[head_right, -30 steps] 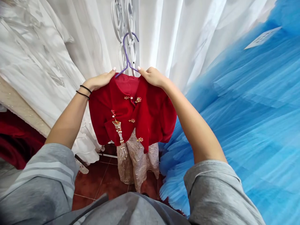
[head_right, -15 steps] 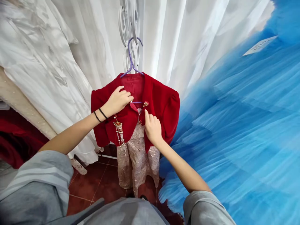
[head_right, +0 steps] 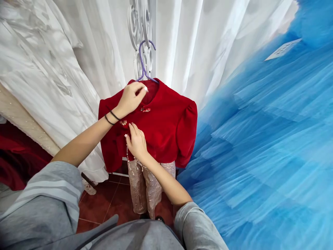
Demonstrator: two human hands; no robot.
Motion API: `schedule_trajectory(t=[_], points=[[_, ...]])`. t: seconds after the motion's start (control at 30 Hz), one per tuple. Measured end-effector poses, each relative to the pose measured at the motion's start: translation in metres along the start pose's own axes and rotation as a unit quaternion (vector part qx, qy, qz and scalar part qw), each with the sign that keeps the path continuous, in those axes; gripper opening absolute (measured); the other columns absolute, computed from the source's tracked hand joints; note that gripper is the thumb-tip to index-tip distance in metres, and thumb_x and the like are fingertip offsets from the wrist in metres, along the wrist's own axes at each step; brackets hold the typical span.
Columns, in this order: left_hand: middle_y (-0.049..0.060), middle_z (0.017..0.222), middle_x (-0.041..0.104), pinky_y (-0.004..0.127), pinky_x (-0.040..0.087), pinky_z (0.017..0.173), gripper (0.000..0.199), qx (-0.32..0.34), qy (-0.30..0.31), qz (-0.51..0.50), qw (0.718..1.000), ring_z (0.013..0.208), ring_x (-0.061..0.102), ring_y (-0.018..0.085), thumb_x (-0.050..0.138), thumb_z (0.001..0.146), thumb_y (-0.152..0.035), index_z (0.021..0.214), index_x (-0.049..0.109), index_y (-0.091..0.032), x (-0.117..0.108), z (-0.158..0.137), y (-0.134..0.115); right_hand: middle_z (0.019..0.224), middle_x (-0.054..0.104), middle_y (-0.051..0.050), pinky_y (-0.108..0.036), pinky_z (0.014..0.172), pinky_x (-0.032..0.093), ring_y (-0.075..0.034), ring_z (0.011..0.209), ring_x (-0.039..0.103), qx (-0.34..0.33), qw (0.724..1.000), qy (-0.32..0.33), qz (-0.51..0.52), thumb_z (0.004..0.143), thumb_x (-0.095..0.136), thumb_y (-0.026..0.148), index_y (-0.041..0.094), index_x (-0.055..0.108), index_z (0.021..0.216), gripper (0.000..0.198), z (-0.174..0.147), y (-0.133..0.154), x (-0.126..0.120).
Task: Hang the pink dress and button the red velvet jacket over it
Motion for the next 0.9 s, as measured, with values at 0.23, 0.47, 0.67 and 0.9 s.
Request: schedule_trajectory(t=[0.23,0.47,0.67,0.9], points=[[0.015,0.112,0.064,0.039,0.043,0.083,0.035,-0.007,0.083,0.189,0.978,0.104,0.057,0.029,0.050,0.097,-0.039,0.117,0.060,-0.013,-0.001,-0.082,0.003,0.144,0.054,-0.014,-0.043,0.119,0.038,-0.023,0.140,0.046,-0.108,0.987,-0.055,0.103,0.095,0.044,0.024,0.016,0.049,0.142,0.048,-0.049,-0.017,0.025],[0.007,0.090,0.071,0.031,0.035,0.061,0.039,-0.070,0.156,0.148,0.974,0.087,0.066,0.024,0.043,0.100,-0.050,0.092,0.065,-0.019,0.003,-0.093,0.042,0.105,0.067,-0.006,-0.042,0.101,0.051,-0.019,0.104,0.063,0.445,0.703,-0.403,0.382,0.081,0.067,0.036,0.021,0.057,0.098,0.025,-0.166,-0.161,0.010],[0.006,0.092,0.074,0.030,0.032,0.059,0.038,-0.071,0.123,0.133,0.981,0.086,0.069,0.024,0.044,0.100,-0.048,0.090,0.066,-0.020,-0.005,-0.082,0.047,0.087,0.074,0.000,-0.028,0.076,0.059,-0.013,0.083,0.070,0.432,0.496,-0.228,0.718,0.088,0.061,0.030,0.021,0.061,0.086,0.010,-0.155,-0.210,0.020],[0.007,0.088,0.074,0.031,0.029,0.056,0.037,-0.068,0.126,0.161,0.977,0.084,0.069,0.024,0.043,0.101,-0.045,0.088,0.066,-0.019,0.005,-0.079,0.053,0.086,0.074,0.001,-0.029,0.083,0.058,-0.013,0.089,0.070,0.404,0.562,-0.256,0.675,0.079,0.067,0.039,0.024,0.059,0.082,0.017,-0.170,-0.210,0.048]])
Point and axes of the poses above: each hand's wrist, its own z-axis towards the middle knuckle, its own x-axis out of the palm, y = z × x, the point moved 3 cm from there along z, towards the middle knuckle
